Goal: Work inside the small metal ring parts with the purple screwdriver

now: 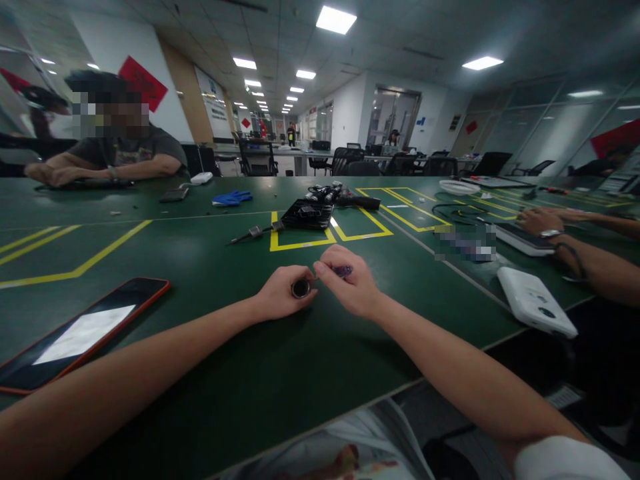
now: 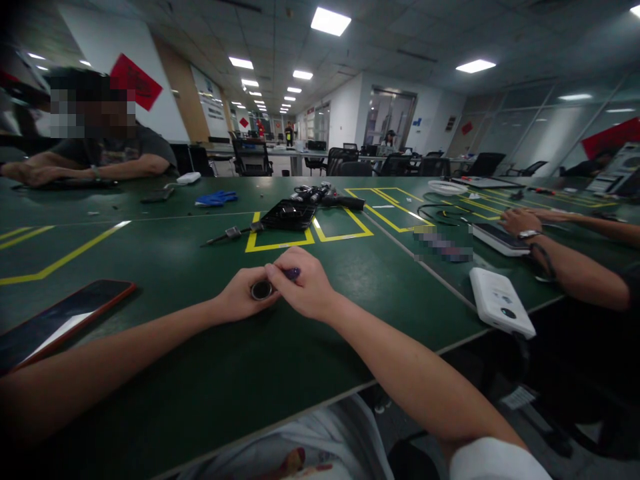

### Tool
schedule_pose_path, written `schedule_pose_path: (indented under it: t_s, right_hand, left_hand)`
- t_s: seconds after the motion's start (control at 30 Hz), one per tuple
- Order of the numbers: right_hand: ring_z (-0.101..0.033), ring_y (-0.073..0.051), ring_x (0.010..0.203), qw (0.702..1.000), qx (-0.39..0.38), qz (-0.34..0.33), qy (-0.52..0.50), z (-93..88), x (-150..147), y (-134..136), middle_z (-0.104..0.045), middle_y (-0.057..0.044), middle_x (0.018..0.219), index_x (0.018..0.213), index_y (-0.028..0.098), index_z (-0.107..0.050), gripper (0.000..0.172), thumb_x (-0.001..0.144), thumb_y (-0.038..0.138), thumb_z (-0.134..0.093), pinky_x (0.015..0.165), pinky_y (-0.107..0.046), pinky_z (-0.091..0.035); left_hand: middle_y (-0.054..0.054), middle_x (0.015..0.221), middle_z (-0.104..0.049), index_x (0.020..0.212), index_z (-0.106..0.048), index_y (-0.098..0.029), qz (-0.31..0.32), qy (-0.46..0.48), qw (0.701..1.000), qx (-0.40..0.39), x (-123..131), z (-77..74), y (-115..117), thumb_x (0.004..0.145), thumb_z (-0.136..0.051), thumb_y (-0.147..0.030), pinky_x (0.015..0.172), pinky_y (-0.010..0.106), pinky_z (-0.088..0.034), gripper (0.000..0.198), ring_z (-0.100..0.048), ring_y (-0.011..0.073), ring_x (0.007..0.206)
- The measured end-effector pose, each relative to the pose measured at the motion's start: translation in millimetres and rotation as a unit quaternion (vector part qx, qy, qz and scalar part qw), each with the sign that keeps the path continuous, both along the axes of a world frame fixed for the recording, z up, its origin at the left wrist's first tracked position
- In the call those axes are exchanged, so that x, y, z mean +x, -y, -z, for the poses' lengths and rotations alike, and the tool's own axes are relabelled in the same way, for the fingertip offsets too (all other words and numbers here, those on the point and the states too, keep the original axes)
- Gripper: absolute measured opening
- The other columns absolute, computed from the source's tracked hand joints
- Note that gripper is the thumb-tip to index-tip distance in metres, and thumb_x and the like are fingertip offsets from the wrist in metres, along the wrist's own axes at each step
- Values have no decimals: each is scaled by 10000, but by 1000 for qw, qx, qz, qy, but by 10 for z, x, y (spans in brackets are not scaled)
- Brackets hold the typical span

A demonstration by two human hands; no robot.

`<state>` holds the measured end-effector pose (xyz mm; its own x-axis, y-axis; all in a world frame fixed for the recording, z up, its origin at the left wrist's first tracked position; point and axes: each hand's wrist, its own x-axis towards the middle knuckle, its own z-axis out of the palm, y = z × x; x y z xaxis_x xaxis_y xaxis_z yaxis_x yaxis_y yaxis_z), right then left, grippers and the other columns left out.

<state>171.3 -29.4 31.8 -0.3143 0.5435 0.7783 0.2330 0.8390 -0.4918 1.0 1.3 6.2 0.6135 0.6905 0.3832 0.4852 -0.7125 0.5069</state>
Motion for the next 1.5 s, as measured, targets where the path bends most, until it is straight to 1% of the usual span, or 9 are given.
schedule_pose_path:
  t_s: [0.2, 0.33, 0.5, 0.63, 0.8, 0.97, 1.17, 1.33, 1.5]
  right_hand:
    - [-479, -125, 616, 999, 10, 0, -33, -18, 11, 20, -509, 4, 591, 577, 193, -481, 249, 826, 190, -481, 624, -287, -400]
    - [-484, -120, 607, 999, -14, -12, -30, -19, 25, 18, -502, 11, 583, 548, 194, -464, 278, 825, 207, -486, 624, -285, -401]
    - [-478, -117, 611, 999, -31, -14, -18, 0, 18, 12, -489, 12, 597, 584, 190, -486, 241, 824, 203, -493, 615, -276, -399]
    - [-482, -119, 638, 1000, -15, 2, -22, 0, 4, 7, -500, 8, 608, 596, 188, -491, 232, 828, 197, -490, 643, -276, -407]
    - [-477, -115, 619, 1000, -10, 14, -19, -5, -1, 7, -503, 10, 593, 580, 183, -488, 247, 826, 205, -499, 630, -272, -397]
    - [-472, -111, 588, 998, -19, 36, -44, -15, 17, 18, -486, 12, 578, 560, 182, -482, 264, 822, 210, -499, 598, -268, -385]
    - [-475, -110, 583, 999, -22, 34, -36, -8, 30, 13, -484, 11, 576, 550, 178, -481, 276, 823, 219, -499, 598, -268, -381]
    - [-449, -98, 557, 999, -4, 31, -18, -19, 29, 15, -462, 21, 555, 534, 176, -469, 286, 818, 196, -498, 580, -255, -367]
    - [-471, -104, 578, 999, -22, 40, -19, -15, 22, 17, -478, 11, 577, 544, 175, -483, 279, 821, 207, -496, 586, -256, -378]
  left_hand:
    - [14, 682, -572, 748, -540, -132, 8, -7, 1000, 15, -6, 3, -5, 737, -567, -256, 561, 229, -426, 128, -517, 116, 602]
    - [5, 658, -554, 714, -519, -137, 12, -12, 1000, 21, -11, 13, -13, 736, -566, -260, 546, 223, -410, 133, -503, 111, 584]
    - [11, 669, -559, 736, -528, -132, 10, -16, 1000, 21, -12, 31, -29, 743, -561, -275, 552, 225, -416, 147, -506, 115, 595]
    - [16, 695, -568, 761, -538, -128, 7, -17, 1000, 22, -15, 35, -32, 741, -566, -271, 557, 223, -421, 148, -520, 118, 612]
    - [20, 697, -567, 758, -540, -120, 11, -17, 999, 25, -10, 21, -22, 744, -558, -260, 557, 224, -420, 142, -520, 116, 606]
    - [3, 667, -549, 728, -530, -129, 11, -22, 999, 32, -11, 3, -12, 742, -563, -259, 529, 209, -398, 135, -501, 101, 575]
    - [0, 683, -558, 743, -530, -134, 15, -14, 999, 32, -20, 4, -8, 746, -566, -274, 538, 206, -403, 144, -507, 99, 585]
    - [1, 678, -557, 740, -523, -138, 12, -22, 999, 27, -14, 2, -15, 744, -565, -276, 539, 205, -405, 144, -508, 103, 593]
    - [6, 690, -568, 762, -537, -135, 10, -22, 999, 22, -16, 4, -22, 748, -562, -269, 544, 207, -409, 138, -515, 106, 602]
